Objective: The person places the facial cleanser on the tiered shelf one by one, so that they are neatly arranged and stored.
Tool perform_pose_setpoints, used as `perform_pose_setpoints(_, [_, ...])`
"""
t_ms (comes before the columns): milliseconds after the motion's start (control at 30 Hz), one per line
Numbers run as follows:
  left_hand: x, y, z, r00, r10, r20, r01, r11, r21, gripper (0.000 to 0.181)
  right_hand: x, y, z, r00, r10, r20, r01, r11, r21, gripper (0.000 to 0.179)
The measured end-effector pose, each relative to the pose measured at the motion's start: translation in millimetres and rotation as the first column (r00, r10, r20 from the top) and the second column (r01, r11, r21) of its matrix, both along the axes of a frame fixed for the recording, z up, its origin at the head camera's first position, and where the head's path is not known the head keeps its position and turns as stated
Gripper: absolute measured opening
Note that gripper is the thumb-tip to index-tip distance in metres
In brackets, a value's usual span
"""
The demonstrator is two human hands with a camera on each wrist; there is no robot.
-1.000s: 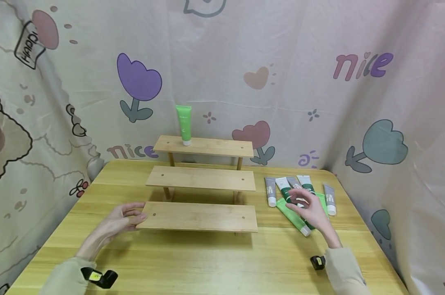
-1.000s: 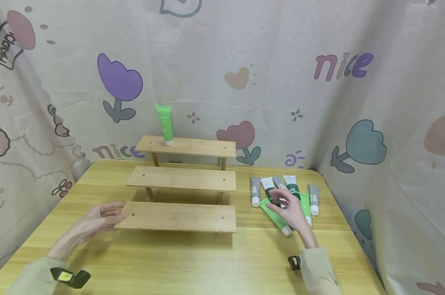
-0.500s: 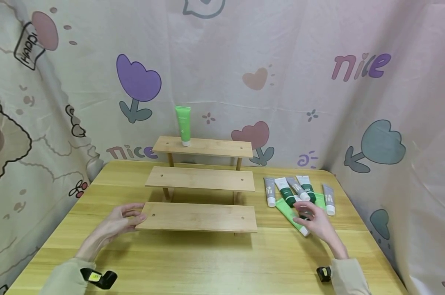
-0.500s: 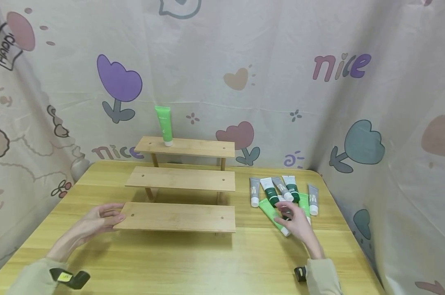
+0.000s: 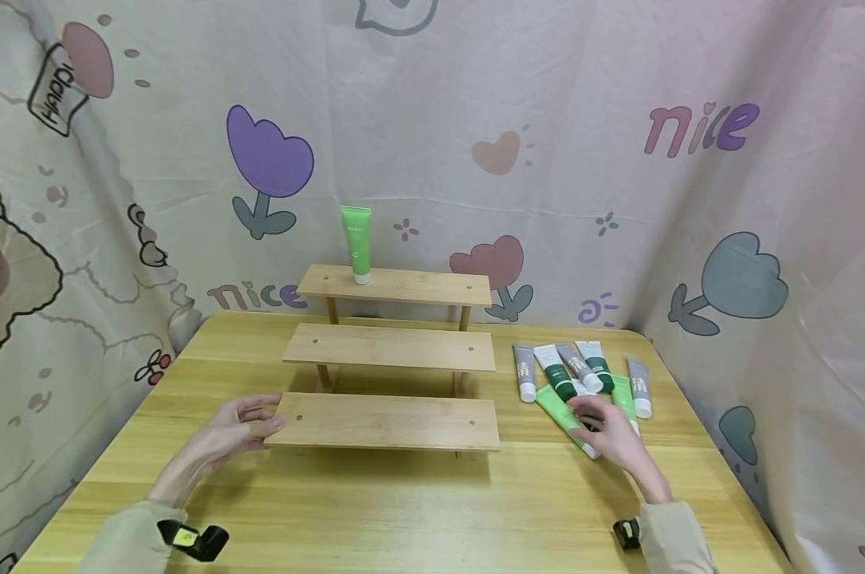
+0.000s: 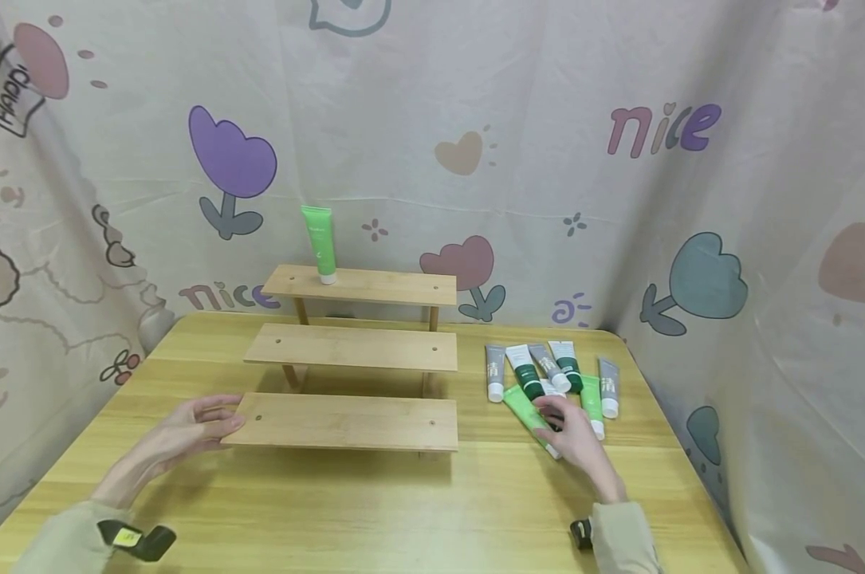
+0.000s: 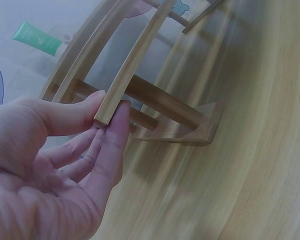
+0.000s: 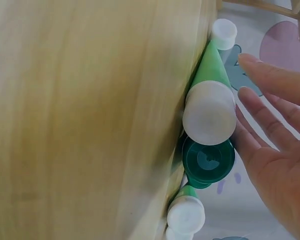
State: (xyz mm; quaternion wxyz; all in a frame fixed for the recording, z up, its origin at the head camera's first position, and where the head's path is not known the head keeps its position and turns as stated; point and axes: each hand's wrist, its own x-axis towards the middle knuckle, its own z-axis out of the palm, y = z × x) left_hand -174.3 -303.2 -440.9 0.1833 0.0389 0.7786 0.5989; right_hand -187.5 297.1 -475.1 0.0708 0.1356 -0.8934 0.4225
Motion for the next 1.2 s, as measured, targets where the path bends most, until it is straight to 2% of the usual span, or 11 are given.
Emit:
perform_pose_setpoints(333, [0.0, 0.4, 0.2, 1.000, 0.005, 0.001, -0.005, 1.000, -0.010, 0.070, -1.6, -3.7, -0.6, 1.000, -0.023, 0.020, 0.022, 0.999, 0.045, 0.040])
perform_pose_setpoints(533, [0.5, 1.2, 1.1, 1.000, 0.009, 0.001, -0.009, 1.000, -0.015, 0.071, -1.7, -4.5, 1.2, 1.000, -0.031, -0.001, 0.031, 0.994, 0.101, 0.037])
perform_pose_setpoints(800, [-0.2, 2.0, 2.2, 1.000, 0.015, 0.000, -0.015, 1.000, -0.027, 0.071, 3.3, -9.4, 10.5, 0.988, -0.080, 0.132, 0.056, 0.983, 0.176, 0.041])
perform_pose_setpoints(967, [1.1, 1.3, 2.1, 1.000, -0.002, -0.011, 0.002, 1.000, -0.030, 0.071, 6.8, -9.1, 13.7, 0.986, -0.080, 0.149, 0.045, 0.973, 0.226, 0.042])
perform_pose_setpoints(1200, [0.7, 0.3, 1.4, 1.000, -0.004, -0.011, 0.004, 1.000, -0.017, 0.070, 7.8, -5.6, 13.6, 0.985, -0.033, 0.172, -0.006, 0.975, 0.221, 0.043])
